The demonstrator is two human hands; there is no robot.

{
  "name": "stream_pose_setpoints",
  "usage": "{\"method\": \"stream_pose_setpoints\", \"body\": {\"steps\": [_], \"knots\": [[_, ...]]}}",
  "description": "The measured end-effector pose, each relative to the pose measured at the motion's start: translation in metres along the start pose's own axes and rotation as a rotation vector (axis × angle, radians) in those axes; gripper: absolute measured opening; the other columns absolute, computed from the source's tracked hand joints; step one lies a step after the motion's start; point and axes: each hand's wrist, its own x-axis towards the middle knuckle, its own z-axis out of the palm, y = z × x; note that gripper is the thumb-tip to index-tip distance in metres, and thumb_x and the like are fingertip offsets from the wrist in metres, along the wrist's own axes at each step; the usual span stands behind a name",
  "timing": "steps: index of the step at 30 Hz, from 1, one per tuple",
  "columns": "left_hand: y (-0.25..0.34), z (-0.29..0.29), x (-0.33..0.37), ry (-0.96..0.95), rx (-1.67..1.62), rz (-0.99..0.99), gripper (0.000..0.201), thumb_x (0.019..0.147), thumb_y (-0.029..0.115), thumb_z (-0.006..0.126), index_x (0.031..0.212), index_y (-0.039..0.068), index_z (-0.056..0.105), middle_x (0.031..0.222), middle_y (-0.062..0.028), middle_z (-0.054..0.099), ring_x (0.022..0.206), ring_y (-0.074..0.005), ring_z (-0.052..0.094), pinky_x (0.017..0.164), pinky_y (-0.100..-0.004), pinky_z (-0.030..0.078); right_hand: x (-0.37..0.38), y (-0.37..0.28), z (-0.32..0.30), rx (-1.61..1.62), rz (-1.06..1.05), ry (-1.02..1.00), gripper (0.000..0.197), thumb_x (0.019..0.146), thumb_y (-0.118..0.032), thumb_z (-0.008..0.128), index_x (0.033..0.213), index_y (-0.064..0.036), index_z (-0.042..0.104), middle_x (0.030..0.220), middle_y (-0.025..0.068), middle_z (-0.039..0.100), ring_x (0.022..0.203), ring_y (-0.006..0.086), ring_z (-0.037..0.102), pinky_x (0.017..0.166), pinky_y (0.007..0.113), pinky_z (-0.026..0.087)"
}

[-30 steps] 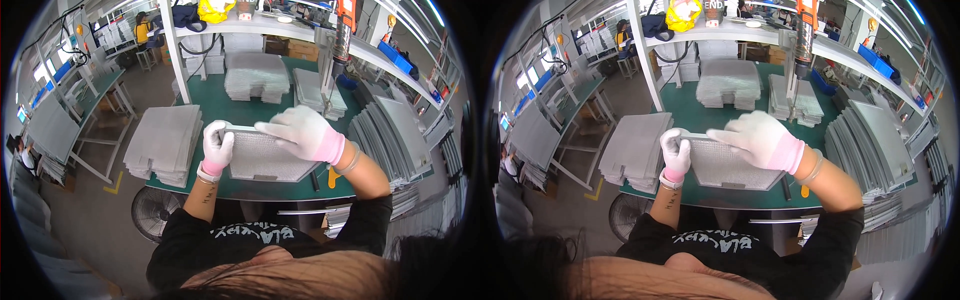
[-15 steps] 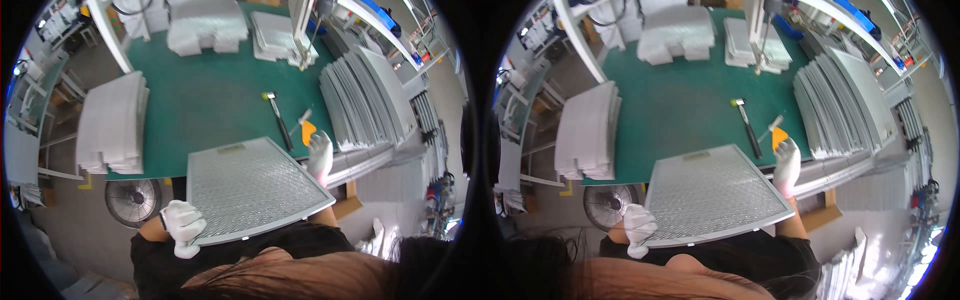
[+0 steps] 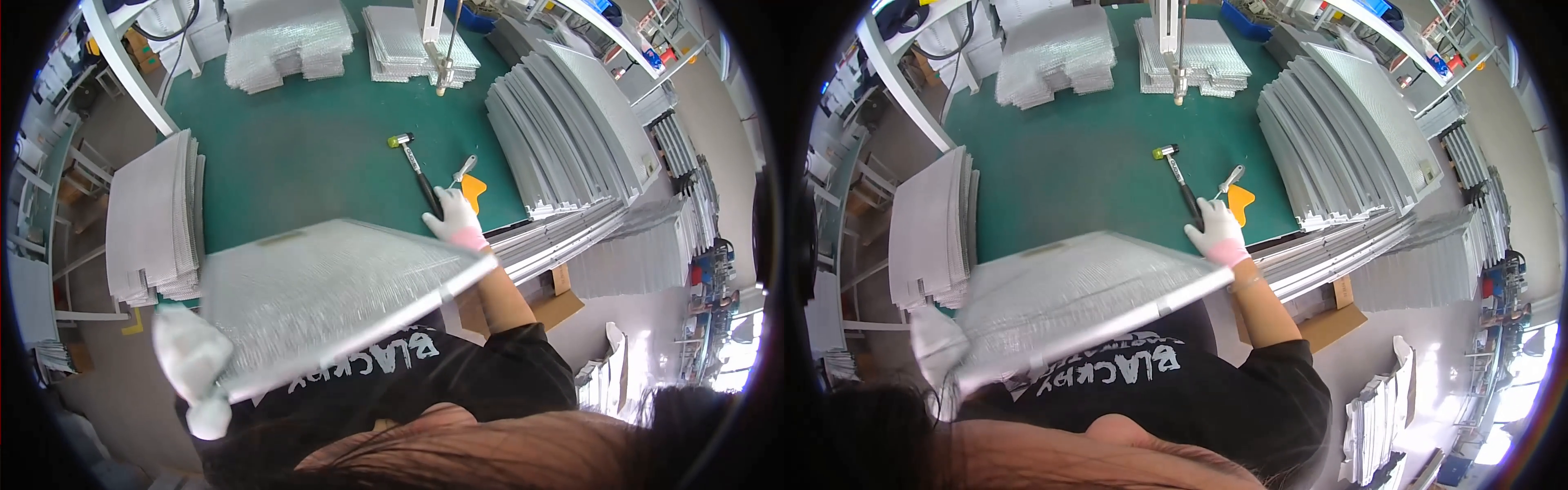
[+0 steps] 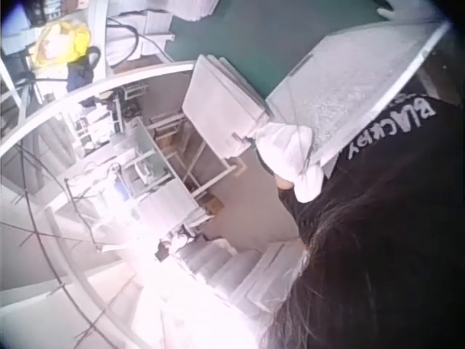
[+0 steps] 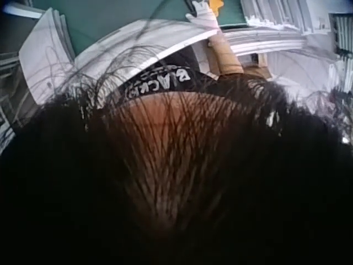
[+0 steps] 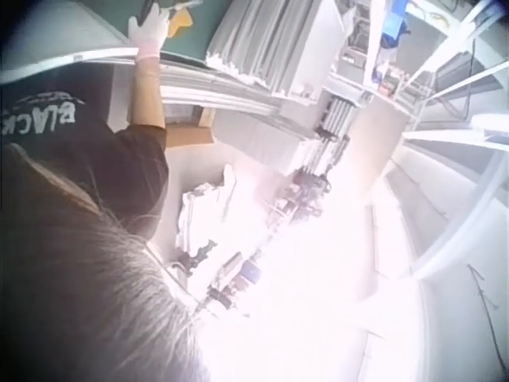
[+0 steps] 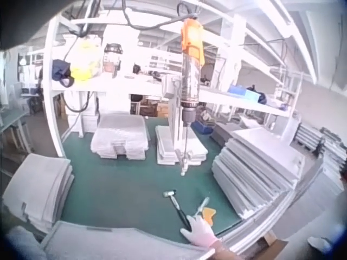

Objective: Assembling an industrial air filter unit by attaching metal frames to a mesh panel and securing housing components with an electric screwdriver.

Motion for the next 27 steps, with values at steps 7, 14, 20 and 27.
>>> {"method": "stream_pose_setpoints", "body": {"steps": [7, 14, 20, 27], "knots": [[-0.042, 0.073, 0.138, -0.713, 0.326, 0.367, 0.027, 0.084, 0.016, 0.055, 0.110, 0.019, 0.057, 0.077, 0.0000, 0.054, 0.069, -0.0182, 0.059, 0.063, -0.0329, 0.047, 0.027, -0.003, 0.024, -0.230, 0.104, -0.149, 0.049, 0.092, -0.010, 0.047, 0.140, -0.0005, 0.041, 0.113, 0.0235, 0.059, 0.087, 0.0404, 0.067, 0.078, 0.045, 0.056], [-0.089, 0.132, 0.106, -0.503, 0.443, 0.320, 0.038, 0.081, 0.023, 0.065, 0.119, 0.019, 0.063, 0.068, 0.0019, 0.054, 0.065, -0.0175, 0.058, 0.064, -0.0331, 0.046, -0.006, 0.016, -0.055, 0.537, -0.141, 0.085, 0.060, 0.091, -0.007, 0.057, 0.148, -0.0007, 0.036, 0.101, 0.0209, 0.065, 0.081, 0.0341, 0.067, 0.076, 0.039, 0.053], [-0.091, 0.182, 0.106, -0.044, 0.320, -0.003, 0.074, 0.064, 0.035, 0.082, 0.129, 0.007, 0.059, 0.069, -0.0028, 0.058, 0.069, -0.0233, 0.056, 0.077, -0.0426, 0.047, -0.028, -0.009, -0.191, 0.454, -0.366, 0.119, 0.057, 0.089, 0.000, 0.063, 0.143, 0.0033, 0.044, 0.093, 0.0127, 0.063, 0.076, 0.0191, 0.062, 0.075, 0.031, 0.052], [-0.097, 0.208, 0.108, 0.142, 0.407, -0.176, 0.069, 0.069, 0.033, 0.077, 0.129, 0.006, 0.059, 0.063, -0.0043, 0.052, 0.064, -0.0246, 0.052, 0.073, -0.0426, 0.043, -0.015, -0.050, -0.272, 0.265, -0.499, 0.382, 0.057, 0.098, -0.017, 0.061, 0.146, 0.0041, 0.039, 0.091, 0.0098, 0.062, 0.073, 0.0176, 0.058, 0.070, 0.029, 0.050]]}}
